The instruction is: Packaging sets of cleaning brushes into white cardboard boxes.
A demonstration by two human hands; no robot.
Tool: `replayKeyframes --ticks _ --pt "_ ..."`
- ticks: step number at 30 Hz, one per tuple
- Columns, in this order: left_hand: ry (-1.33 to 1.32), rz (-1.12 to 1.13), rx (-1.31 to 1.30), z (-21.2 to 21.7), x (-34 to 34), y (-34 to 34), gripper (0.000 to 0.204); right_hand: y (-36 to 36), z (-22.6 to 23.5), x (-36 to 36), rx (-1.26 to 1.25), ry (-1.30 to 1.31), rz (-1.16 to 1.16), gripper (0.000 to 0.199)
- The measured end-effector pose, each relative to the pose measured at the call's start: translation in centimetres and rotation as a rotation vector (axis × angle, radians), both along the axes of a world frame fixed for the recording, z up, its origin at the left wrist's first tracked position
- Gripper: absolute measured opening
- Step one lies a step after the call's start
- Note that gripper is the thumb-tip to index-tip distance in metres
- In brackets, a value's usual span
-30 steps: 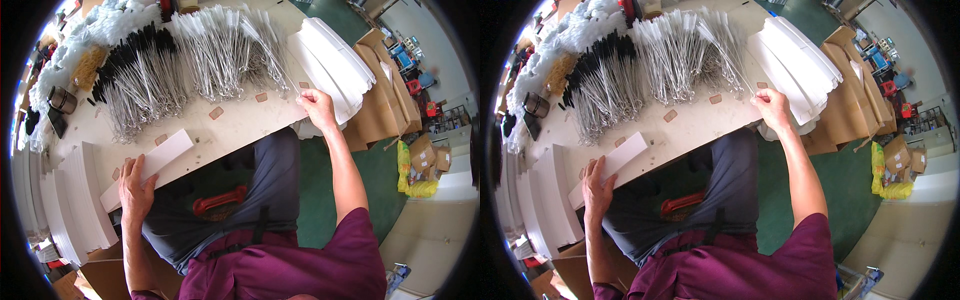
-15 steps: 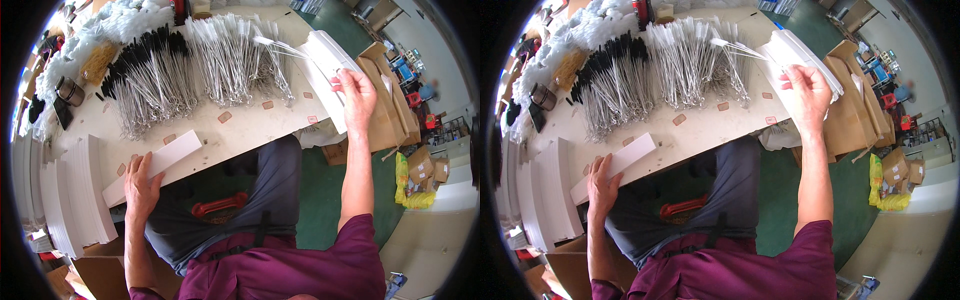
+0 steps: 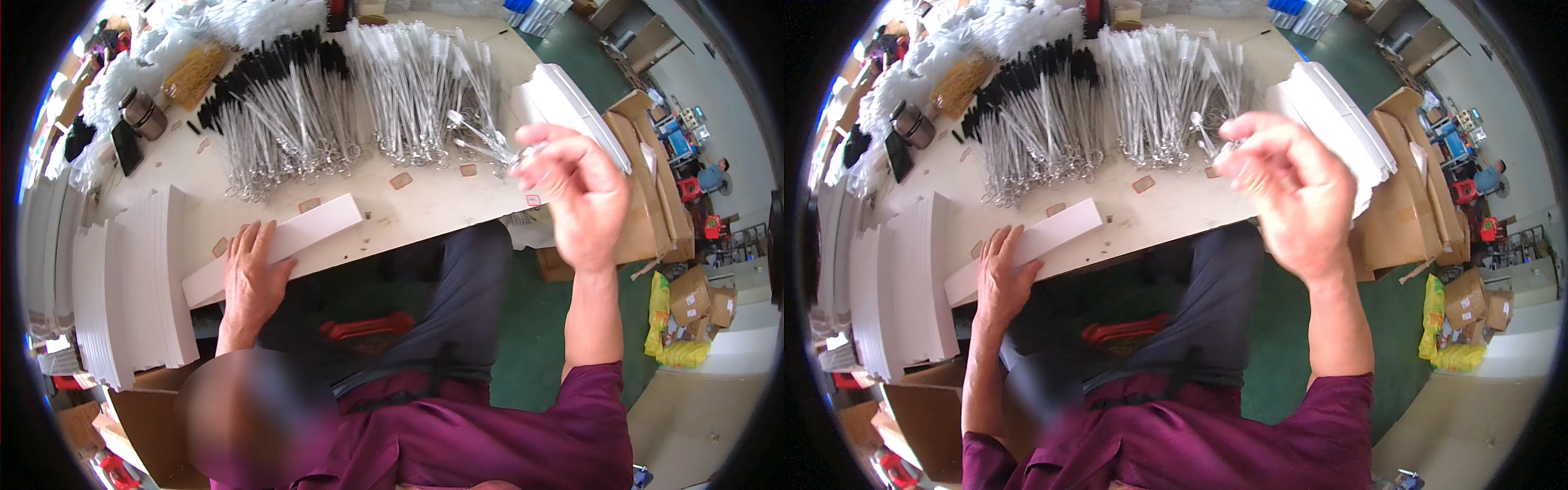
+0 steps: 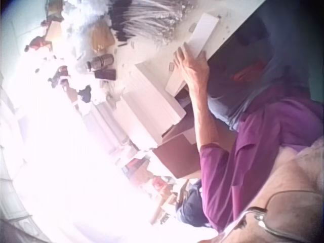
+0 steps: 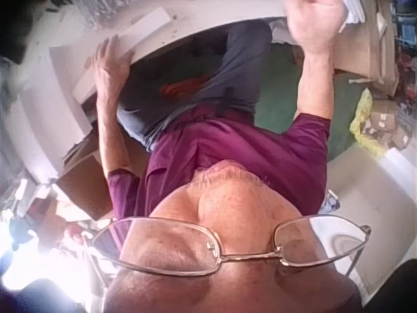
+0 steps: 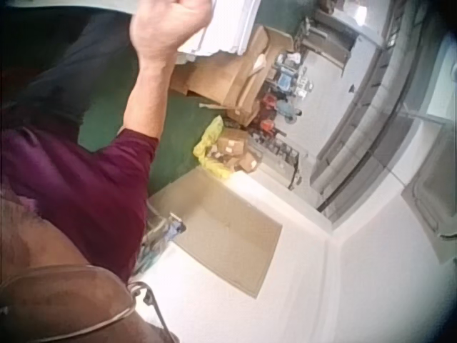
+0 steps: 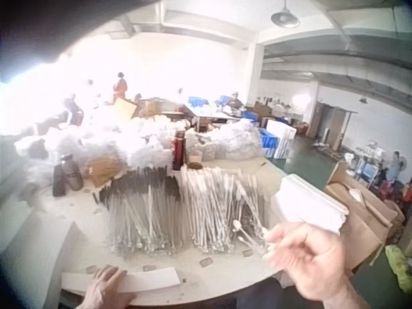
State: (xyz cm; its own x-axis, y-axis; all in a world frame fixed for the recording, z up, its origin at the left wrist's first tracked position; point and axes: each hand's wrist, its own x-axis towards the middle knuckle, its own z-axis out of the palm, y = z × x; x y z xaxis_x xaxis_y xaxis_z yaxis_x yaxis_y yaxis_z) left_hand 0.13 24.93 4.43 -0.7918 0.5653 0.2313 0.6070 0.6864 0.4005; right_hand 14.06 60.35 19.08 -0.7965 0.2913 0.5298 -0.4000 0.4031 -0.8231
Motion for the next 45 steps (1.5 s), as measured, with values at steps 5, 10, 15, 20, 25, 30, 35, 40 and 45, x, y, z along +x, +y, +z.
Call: replayKeyframes --ticks 5,10,15,20,25,30,35,40,45 --pt "0.039 -0.027 0.219 3.2 3.1 1.3 0.042 -6.6 -4.8 0.6 0.523 -0.057 0.106 0.021" --pt "-0.885 -0.1 0.587 2.8 6.9 3.1 0.024 -11.2 -11.0 0.2 0.554 -0.091 0.144 0.019" --pt "-1.427 -0.028 0.797 0.1 7.9 4.6 0.033 -12.5 -14.8 0.8 0.522 -0.144 0.097 0.019" --pt "-1.504 0.041 0.863 -1.1 8.0 4.8 0.031 -13.0 -16.7 1.1 0.454 -0.132 0.09 0.017" --pt "-1.344 0.092 0.948 -4.0 8.0 4.5 0.026 -13.7 -17.2 1.3 0.397 -0.12 0.112 0.016" --pt "-1.336 0.121 0.988 -4.0 7.7 4.3 0.024 -12.2 -17.3 2.5 -0.092 -0.598 0.028 0.025" --pt "-1.414 0.091 0.98 -2.9 7.9 4.4 0.024 -11.0 -18.5 0.7 -0.926 -0.769 0.268 0.055" --pt "-1.491 0.057 0.965 -1.4 8.6 4.4 0.024 -10.5 -17.8 -1.1 -1.312 -0.583 0.254 0.046" --pt "-1.504 0.063 0.946 -2.0 9.1 3.4 0.025 -10.5 -17.7 -1.6 -1.298 -0.389 0.197 0.04"
